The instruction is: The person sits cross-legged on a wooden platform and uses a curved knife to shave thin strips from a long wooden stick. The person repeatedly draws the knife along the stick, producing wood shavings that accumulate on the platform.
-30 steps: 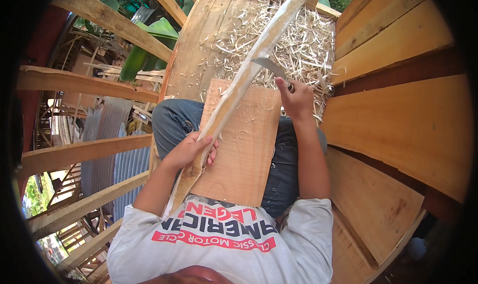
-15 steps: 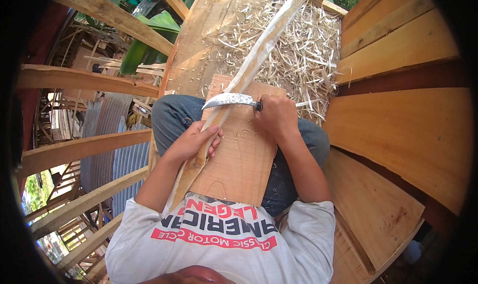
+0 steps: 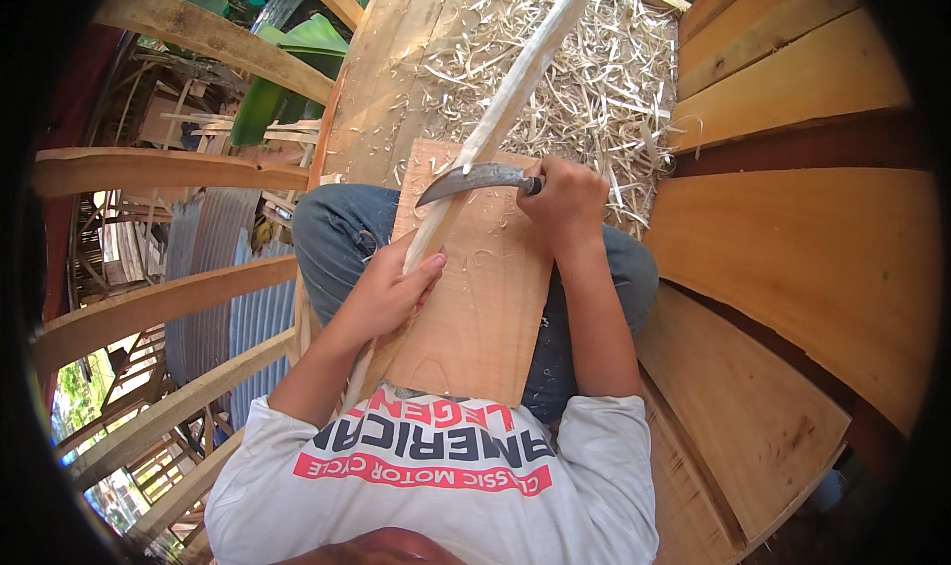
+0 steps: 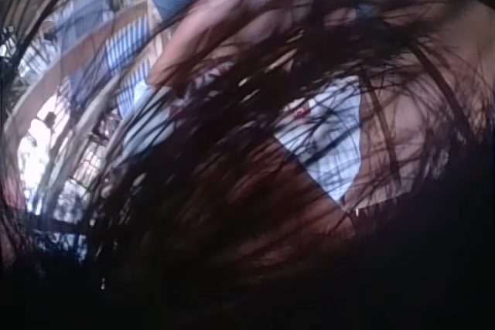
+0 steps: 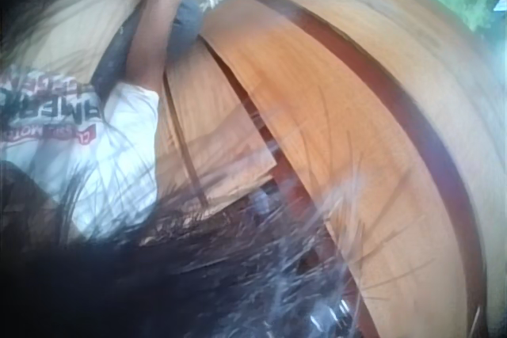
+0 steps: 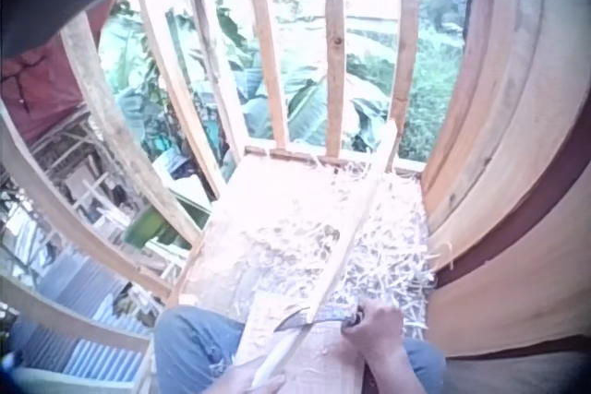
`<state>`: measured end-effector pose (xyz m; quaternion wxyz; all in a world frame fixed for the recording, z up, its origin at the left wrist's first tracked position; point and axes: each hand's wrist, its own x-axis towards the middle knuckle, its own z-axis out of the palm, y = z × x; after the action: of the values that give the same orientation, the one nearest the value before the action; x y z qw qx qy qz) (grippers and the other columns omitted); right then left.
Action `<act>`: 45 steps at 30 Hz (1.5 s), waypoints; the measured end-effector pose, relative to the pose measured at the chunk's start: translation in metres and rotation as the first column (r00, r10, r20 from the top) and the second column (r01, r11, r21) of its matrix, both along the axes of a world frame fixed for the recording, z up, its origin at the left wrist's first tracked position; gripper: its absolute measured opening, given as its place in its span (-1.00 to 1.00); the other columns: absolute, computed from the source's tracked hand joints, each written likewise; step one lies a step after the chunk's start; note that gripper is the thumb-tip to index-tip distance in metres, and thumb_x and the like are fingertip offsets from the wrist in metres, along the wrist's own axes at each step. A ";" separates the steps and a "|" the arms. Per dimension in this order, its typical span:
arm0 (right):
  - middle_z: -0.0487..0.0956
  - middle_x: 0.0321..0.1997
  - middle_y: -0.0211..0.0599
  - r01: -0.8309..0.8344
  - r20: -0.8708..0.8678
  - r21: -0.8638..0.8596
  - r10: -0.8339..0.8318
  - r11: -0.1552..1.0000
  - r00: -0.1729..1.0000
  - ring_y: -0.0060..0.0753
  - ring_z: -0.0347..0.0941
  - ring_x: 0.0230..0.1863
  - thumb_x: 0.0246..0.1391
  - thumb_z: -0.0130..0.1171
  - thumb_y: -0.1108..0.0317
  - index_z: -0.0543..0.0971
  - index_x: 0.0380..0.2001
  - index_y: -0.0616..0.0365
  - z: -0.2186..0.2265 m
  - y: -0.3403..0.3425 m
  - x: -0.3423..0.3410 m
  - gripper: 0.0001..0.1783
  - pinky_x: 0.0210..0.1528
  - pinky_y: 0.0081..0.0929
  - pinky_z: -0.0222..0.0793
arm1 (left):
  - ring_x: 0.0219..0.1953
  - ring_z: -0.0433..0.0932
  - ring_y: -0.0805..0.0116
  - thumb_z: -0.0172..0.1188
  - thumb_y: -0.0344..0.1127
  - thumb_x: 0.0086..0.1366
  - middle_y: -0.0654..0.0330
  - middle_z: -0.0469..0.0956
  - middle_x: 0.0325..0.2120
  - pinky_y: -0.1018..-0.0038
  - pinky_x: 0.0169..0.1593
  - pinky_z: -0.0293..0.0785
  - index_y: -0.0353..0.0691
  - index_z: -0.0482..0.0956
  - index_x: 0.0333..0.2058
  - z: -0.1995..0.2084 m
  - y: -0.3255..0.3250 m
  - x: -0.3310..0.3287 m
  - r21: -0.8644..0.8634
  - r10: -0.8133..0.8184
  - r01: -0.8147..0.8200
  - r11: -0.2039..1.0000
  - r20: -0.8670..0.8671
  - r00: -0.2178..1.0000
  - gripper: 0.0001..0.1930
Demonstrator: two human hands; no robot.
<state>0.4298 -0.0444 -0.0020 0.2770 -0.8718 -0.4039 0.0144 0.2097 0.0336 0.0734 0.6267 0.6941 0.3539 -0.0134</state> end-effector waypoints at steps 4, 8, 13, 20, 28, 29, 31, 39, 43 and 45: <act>0.54 -0.65 -0.13 0.075 0.065 0.042 -0.077 0.996 0.995 -0.04 0.52 -0.56 -0.19 0.18 0.29 0.58 -0.66 0.11 -0.004 -0.002 0.013 -0.86 -0.45 -0.20 0.45 | -0.61 0.31 0.62 0.02 -0.24 0.39 0.38 0.34 -0.64 0.59 -0.52 0.29 -0.27 0.42 -0.29 -0.002 -0.002 0.009 -0.016 -0.019 0.019 1.000 0.038 0.999 -0.80; 0.55 -0.60 -0.03 0.271 0.032 -0.013 -0.271 0.962 0.962 0.05 0.53 -0.48 -0.16 0.17 0.24 0.61 -0.61 0.16 -0.006 -0.005 0.045 -0.80 -0.35 -0.14 0.47 | -0.61 0.31 0.62 0.03 -0.23 0.39 0.37 0.33 -0.65 0.59 -0.53 0.29 -0.27 0.42 -0.29 -0.011 -0.012 0.003 -0.104 -0.052 0.058 0.993 0.062 0.997 -0.79; 0.57 -0.53 0.05 0.378 -0.002 -0.037 -0.379 0.925 0.926 0.14 0.54 -0.39 -0.17 0.18 0.20 0.66 -0.54 0.20 -0.007 -0.004 0.056 -0.74 -0.23 -0.09 0.48 | -0.60 0.31 0.62 0.03 -0.22 0.39 0.37 0.33 -0.65 0.59 -0.52 0.29 -0.27 0.41 -0.32 -0.003 -0.013 0.004 -0.132 -0.081 0.079 0.988 -0.009 0.997 -0.78; 0.55 -0.56 0.15 0.607 -0.229 0.008 -0.589 0.795 0.775 0.17 0.54 -0.38 -0.11 0.11 0.20 0.60 -0.55 0.34 -0.017 -0.021 0.108 -0.66 -0.26 -0.13 0.42 | -0.61 0.30 0.62 0.04 -0.26 0.39 0.37 0.32 -0.66 0.59 -0.53 0.28 -0.28 0.40 -0.34 0.014 -0.031 -0.021 -0.065 -0.119 0.123 0.990 0.056 0.991 -0.81; 0.53 -0.66 -0.01 0.225 -0.316 0.161 -0.165 0.961 0.934 0.07 0.46 -0.59 -0.05 0.16 0.18 0.57 -0.62 0.29 -0.014 -0.013 0.053 -0.66 -0.45 -0.19 0.36 | -0.62 0.32 0.59 0.04 -0.28 0.38 0.34 0.33 -0.64 0.61 -0.55 0.30 -0.28 0.40 -0.35 0.006 0.003 -0.046 -0.259 0.011 -0.008 0.966 0.009 1.000 -0.81; 0.53 -0.65 -0.02 0.156 -0.290 0.148 -0.108 0.977 0.951 0.07 0.47 -0.58 -0.06 0.17 0.18 0.58 -0.61 0.27 -0.008 -0.010 0.044 -0.68 -0.44 -0.19 0.36 | -0.63 0.32 0.60 0.04 -0.26 0.38 0.34 0.34 -0.64 0.60 -0.56 0.30 -0.28 0.39 -0.37 0.002 0.004 -0.047 -0.246 0.007 -0.007 0.969 -0.001 1.000 -0.80; 0.55 -0.63 -0.04 -0.002 -0.229 0.098 0.025 0.995 0.973 0.04 0.50 -0.55 -0.09 0.19 0.19 0.61 -0.58 0.23 -0.008 -0.009 0.033 -0.71 -0.42 -0.17 0.40 | -0.66 0.33 0.60 0.03 -0.24 0.39 0.35 0.34 -0.65 0.58 -0.58 0.30 -0.28 0.38 -0.40 -0.004 0.003 -0.048 -0.222 -0.002 -0.003 0.975 -0.023 1.000 -0.76; 0.59 -0.55 -0.03 0.093 0.027 -0.045 -0.092 0.995 0.995 0.05 0.56 -0.46 -0.18 0.18 0.22 0.65 -0.55 0.13 -0.011 -0.002 0.034 -0.78 -0.31 -0.15 0.50 | -0.66 0.34 0.60 0.05 -0.30 0.36 0.35 0.34 -0.66 0.58 -0.57 0.32 -0.32 0.40 -0.26 -0.008 -0.009 -0.043 -0.252 -0.054 0.037 0.967 -0.060 0.997 -0.83; 0.59 -0.50 0.06 0.299 -0.057 -0.129 -0.309 0.945 0.949 0.07 0.57 -0.39 -0.18 0.20 0.21 0.64 -0.55 0.20 -0.011 -0.001 0.047 -0.74 -0.25 -0.12 0.49 | -0.65 0.34 0.57 0.03 -0.31 0.37 0.33 0.35 -0.64 0.57 -0.56 0.31 -0.29 0.36 -0.32 -0.007 -0.020 -0.047 -0.261 -0.120 0.098 0.960 -0.069 0.990 -0.84; 0.60 -0.45 0.10 0.287 -0.061 -0.183 -0.303 0.940 0.951 0.10 0.57 -0.34 -0.18 0.21 0.18 0.64 -0.54 0.22 -0.008 -0.001 0.055 -0.71 -0.19 -0.12 0.49 | -0.66 0.33 0.57 0.01 -0.32 0.38 0.32 0.35 -0.66 0.57 -0.57 0.30 -0.29 0.36 -0.32 -0.008 -0.022 -0.048 -0.250 -0.102 0.083 0.965 -0.065 0.993 -0.85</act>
<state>0.4843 -0.0453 -0.0095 0.2171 -0.9416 -0.2533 0.0459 0.1620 0.0117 0.0651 0.6925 0.6257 0.3407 -0.1135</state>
